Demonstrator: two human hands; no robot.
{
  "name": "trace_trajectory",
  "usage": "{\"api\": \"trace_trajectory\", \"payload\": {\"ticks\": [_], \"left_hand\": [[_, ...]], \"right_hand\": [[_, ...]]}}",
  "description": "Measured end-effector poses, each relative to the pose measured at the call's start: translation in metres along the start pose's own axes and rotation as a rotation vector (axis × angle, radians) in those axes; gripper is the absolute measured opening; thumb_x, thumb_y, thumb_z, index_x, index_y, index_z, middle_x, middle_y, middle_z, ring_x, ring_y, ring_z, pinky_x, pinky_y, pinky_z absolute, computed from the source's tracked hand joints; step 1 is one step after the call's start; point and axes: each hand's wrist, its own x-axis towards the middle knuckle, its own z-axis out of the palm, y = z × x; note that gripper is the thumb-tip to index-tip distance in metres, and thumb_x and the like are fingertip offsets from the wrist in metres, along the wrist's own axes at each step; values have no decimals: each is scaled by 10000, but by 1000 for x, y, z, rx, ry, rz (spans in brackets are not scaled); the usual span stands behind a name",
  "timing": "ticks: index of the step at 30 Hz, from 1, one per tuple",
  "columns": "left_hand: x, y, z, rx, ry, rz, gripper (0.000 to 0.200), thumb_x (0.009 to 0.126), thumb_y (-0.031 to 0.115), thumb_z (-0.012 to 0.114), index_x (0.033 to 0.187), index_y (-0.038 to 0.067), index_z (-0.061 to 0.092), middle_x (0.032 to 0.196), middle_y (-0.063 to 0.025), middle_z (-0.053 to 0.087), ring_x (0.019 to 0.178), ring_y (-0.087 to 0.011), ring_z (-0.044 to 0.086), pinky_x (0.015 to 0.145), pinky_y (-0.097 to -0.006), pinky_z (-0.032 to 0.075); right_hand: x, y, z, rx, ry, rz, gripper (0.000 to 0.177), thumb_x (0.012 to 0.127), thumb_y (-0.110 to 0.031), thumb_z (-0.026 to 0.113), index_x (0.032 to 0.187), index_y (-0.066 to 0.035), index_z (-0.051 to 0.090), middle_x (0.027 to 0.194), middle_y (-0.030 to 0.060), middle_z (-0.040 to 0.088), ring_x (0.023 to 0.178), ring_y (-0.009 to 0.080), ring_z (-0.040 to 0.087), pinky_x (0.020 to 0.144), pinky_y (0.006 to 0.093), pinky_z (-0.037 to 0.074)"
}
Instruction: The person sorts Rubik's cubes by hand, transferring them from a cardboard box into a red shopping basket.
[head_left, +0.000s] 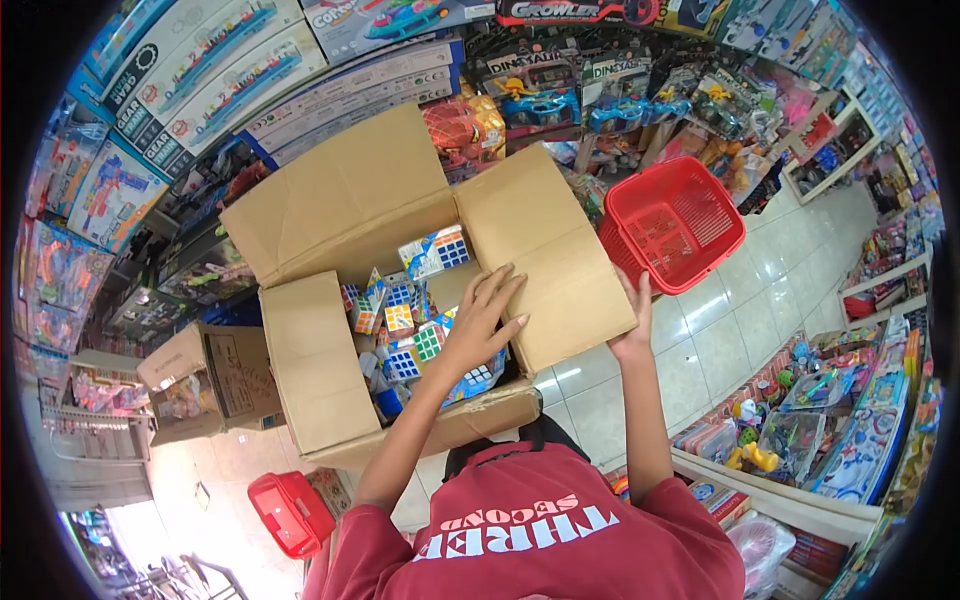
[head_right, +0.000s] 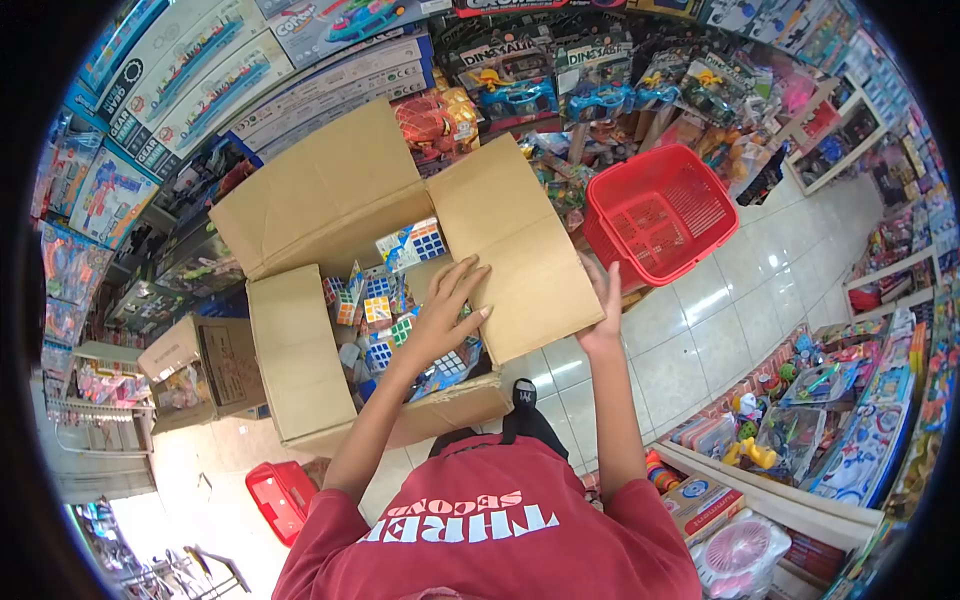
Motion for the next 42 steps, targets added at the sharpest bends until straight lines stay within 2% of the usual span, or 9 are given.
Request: {"api": "trace_trajectory", "payload": {"ticks": [4,8,14,17,27,35,39,40,42], "left_hand": [[0,-1,16,110,32,9,517,871,314,558,1321,80,456,1432,-142,332,1317,-375,251,1090,-458,241],[2,2,21,163,55,12,480,872,322,565,1256,40,503,1394,-147,382,1308,-378,270,1075,-459,265],[1,0,22,146,95,9,388,915,247,502,1225,15,526,1360,-147,429,1292,-364,311,1065,-433,287],[1,-9,18,38,81,-6,355,943,197,447,1241,19,525,1367,-134,437,1303,-349,314,1077,-423,271],[-4,-12,15,-66,12,20,356,958,168,414,1291,74,497,1418,-118,390,1369,-333,240,1106,-416,243],[-97,-18,-44,51,64,-47,400,907,242,545,1262,64,509,1443,-196,306,1361,-382,236,1101,-451,226],[-179,-40,-87,164,261,-219,422,874,275,581,1244,81,525,1431,-213,307,1350,-410,229,1079,-486,228],[-198,-45,-97,228,300,-274,423,872,276,582,1242,79,525,1434,-214,302,1352,-415,220,1074,-501,226],[-231,-52,-117,357,374,-380,424,868,276,585,1238,75,526,1439,-215,291,1357,-423,203,1063,-530,221]], "right_hand": [[17,-16,-29,-405,235,-35,508,946,-437,418,1286,-62,458,1235,110,543,1108,229,525,981,358,388],[18,-6,-33,-954,91,-39,388,903,-271,528,1214,-39,539,1097,93,630,1084,176,540,952,317,388],[1,47,10,-1430,-556,-218,734,829,-338,650,1367,34,319,1375,259,362,1294,371,351,1062,413,287],[-8,72,19,-1567,-525,-194,872,802,-393,668,1405,42,211,1411,301,266,1338,412,257,1084,436,244],[-11,86,21,-1219,-489,70,849,809,-198,593,1452,15,82,1467,245,230,1374,338,240,1107,377,206],[-23,76,43,-1663,-299,-328,689,828,-263,629,1368,30,318,1398,269,333,1306,395,326,1069,410,275],[-43,98,104,-1762,-224,-549,585,832,-253,624,1302,15,402,1304,276,424,1210,433,407,1022,435,322],[-49,109,120,-1761,-274,-635,540,826,-215,632,1276,-2,424,1240,273,467,1161,413,451,1006,430,336],[-57,140,143,-1669,-497,-450,578,853,-280,602,1317,-5,394,1270,278,456,1186,405,446,1013,427,332]]}}
